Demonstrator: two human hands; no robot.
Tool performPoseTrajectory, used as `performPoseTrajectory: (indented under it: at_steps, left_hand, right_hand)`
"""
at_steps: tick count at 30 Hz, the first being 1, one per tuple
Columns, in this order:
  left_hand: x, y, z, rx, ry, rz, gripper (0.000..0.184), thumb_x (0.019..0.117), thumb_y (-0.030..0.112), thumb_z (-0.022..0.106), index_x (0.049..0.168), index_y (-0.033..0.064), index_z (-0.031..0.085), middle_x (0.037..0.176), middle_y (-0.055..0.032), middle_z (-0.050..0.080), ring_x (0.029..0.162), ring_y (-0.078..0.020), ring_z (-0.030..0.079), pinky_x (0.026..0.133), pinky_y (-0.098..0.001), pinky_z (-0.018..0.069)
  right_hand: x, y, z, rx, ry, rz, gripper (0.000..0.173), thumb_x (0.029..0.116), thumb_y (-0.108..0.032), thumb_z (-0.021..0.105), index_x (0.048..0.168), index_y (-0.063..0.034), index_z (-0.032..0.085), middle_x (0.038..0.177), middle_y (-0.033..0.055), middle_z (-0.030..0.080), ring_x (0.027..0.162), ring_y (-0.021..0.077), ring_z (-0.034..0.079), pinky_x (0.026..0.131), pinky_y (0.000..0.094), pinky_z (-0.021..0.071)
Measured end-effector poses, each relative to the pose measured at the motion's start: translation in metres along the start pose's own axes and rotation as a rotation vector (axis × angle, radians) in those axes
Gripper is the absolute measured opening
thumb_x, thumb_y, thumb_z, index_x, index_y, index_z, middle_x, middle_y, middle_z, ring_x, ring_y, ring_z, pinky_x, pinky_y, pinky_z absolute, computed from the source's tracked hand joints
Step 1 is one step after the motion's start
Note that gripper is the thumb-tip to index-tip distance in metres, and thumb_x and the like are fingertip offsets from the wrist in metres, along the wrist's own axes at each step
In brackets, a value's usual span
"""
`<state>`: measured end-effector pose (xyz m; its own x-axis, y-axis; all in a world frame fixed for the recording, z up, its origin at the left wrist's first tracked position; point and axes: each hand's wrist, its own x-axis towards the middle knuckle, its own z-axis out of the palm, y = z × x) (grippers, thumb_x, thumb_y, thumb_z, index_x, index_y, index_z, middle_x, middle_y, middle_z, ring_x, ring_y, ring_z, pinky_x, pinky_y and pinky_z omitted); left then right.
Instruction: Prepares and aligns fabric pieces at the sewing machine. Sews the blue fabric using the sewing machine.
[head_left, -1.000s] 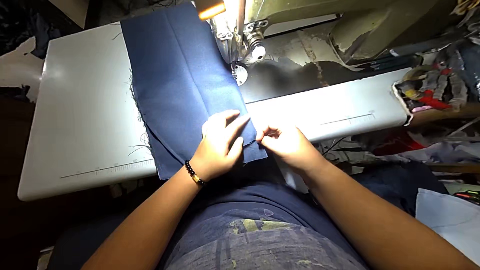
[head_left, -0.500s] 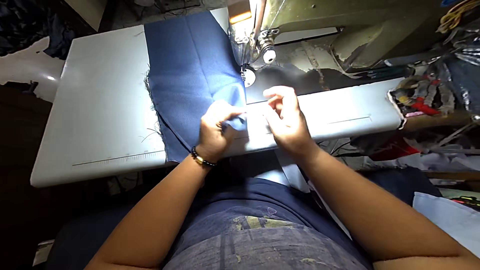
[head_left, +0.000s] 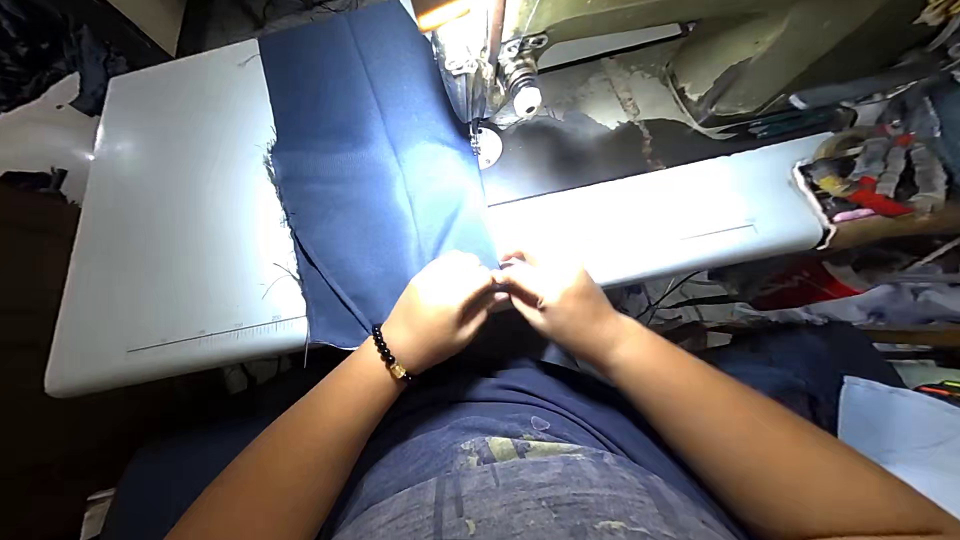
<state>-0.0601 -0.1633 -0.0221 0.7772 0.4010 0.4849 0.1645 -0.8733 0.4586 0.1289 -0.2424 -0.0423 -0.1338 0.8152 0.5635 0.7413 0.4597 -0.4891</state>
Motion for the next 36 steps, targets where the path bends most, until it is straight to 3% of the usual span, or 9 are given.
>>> performPoseTrajectory:
  at_steps: [3,6,9,11,22,25,27,32,36]
  left_hand:
    - [0.018,0.007,-0.009,-0.253,0.023,-0.272,0.046,0.1073,0.036,0.044,0.091,0.0056,0.074,0.085,0.0001,0.072,0.081,-0.0043,0.067,0.076,-0.0247,0.0573]
    - [0.049,-0.017,-0.01,-0.032,0.104,-0.484,0.026,0.1042,0.025,0.054,0.107,0.0054,0.071,0.103,-0.0066,0.067,0.093,-0.011,0.064,0.084,-0.0289,0.0529]
    - [0.054,-0.06,0.0,0.143,-0.004,-0.387,0.04,0.0952,0.039,0.062,0.121,0.0096,0.071,0.136,-0.0124,0.064,0.131,-0.0292,0.055,0.103,-0.0557,0.04]
    - [0.051,-0.069,0.001,0.149,-0.106,-0.311,0.045,0.0945,0.044,0.06,0.124,0.0129,0.07,0.15,-0.0093,0.056,0.143,-0.0291,0.046,0.106,-0.0634,0.0319]
    - [0.05,-0.062,0.001,0.199,-0.189,-0.306,0.044,0.0961,0.048,0.055,0.124,0.0173,0.07,0.153,-0.0016,0.054,0.149,-0.0268,0.039,0.106,-0.0666,0.027]
    - [0.048,-0.048,-0.002,0.265,-0.253,-0.296,0.044,0.0988,0.047,0.051,0.125,0.0165,0.068,0.156,-0.0013,0.051,0.15,-0.0266,0.037,0.109,-0.0661,0.0261]
    - [0.04,-0.029,-0.004,0.312,-0.311,-0.287,0.043,0.1013,0.046,0.05,0.126,0.0151,0.068,0.156,-0.0025,0.051,0.15,-0.0268,0.038,0.113,-0.0653,0.0265]
    - [0.002,0.006,0.009,0.223,-0.258,-0.303,0.035,0.1037,0.032,0.05,0.126,0.0152,0.07,0.156,-0.0068,0.051,0.151,-0.029,0.038,0.117,-0.0628,0.0276]
    - [-0.003,0.018,0.019,0.184,-0.192,-0.326,0.031,0.1032,0.025,0.051,0.123,0.0169,0.073,0.153,-0.0069,0.054,0.15,-0.0286,0.04,0.117,-0.0628,0.0275]
  right_hand:
    - [-0.018,0.003,0.009,-0.017,0.038,0.031,0.018,0.0917,-0.01,0.063,0.098,-0.0057,0.08,0.095,0.0109,0.07,0.089,0.0237,0.066,0.079,0.0397,0.0543]
    - [-0.025,0.011,0.014,-0.079,0.086,-0.059,0.022,0.0945,-0.013,0.062,0.105,-0.0087,0.08,0.101,0.0111,0.073,0.094,0.0234,0.067,0.083,0.0371,0.0535]
    - [-0.027,0.018,0.016,-0.117,0.11,-0.134,0.022,0.0958,-0.012,0.061,0.106,-0.0083,0.08,0.111,0.0115,0.076,0.102,0.0236,0.07,0.087,0.0351,0.0539]
    - [-0.03,0.018,0.016,-0.12,0.098,-0.148,0.023,0.0961,-0.012,0.06,0.106,-0.0079,0.08,0.112,0.0108,0.077,0.105,0.0236,0.07,0.088,0.0348,0.0538]
    - [-0.028,0.019,0.015,-0.121,0.085,-0.149,0.024,0.096,-0.011,0.058,0.104,-0.0068,0.08,0.108,0.0102,0.077,0.104,0.0231,0.071,0.091,0.0336,0.054]
    - [-0.025,0.016,0.012,-0.098,0.064,-0.119,0.024,0.095,-0.011,0.058,0.102,-0.0063,0.08,0.108,0.0103,0.076,0.098,0.0233,0.069,0.084,0.0342,0.0531]
    - [-0.025,0.012,0.008,-0.094,0.026,-0.095,0.024,0.0942,-0.012,0.057,0.101,-0.0063,0.08,0.111,0.0108,0.075,0.101,0.0245,0.068,0.087,0.0352,0.053]
    - [-0.024,0.002,-0.001,-0.112,-0.037,-0.079,0.024,0.0937,-0.01,0.058,0.1,-0.0043,0.08,0.113,0.0111,0.076,0.112,0.0254,0.069,0.094,0.0365,0.054]
    - [-0.022,0.003,-0.011,-0.131,-0.083,-0.07,0.022,0.0935,-0.011,0.058,0.097,-0.0059,0.079,0.112,0.0096,0.075,0.109,0.0236,0.069,0.089,0.0369,0.0553]
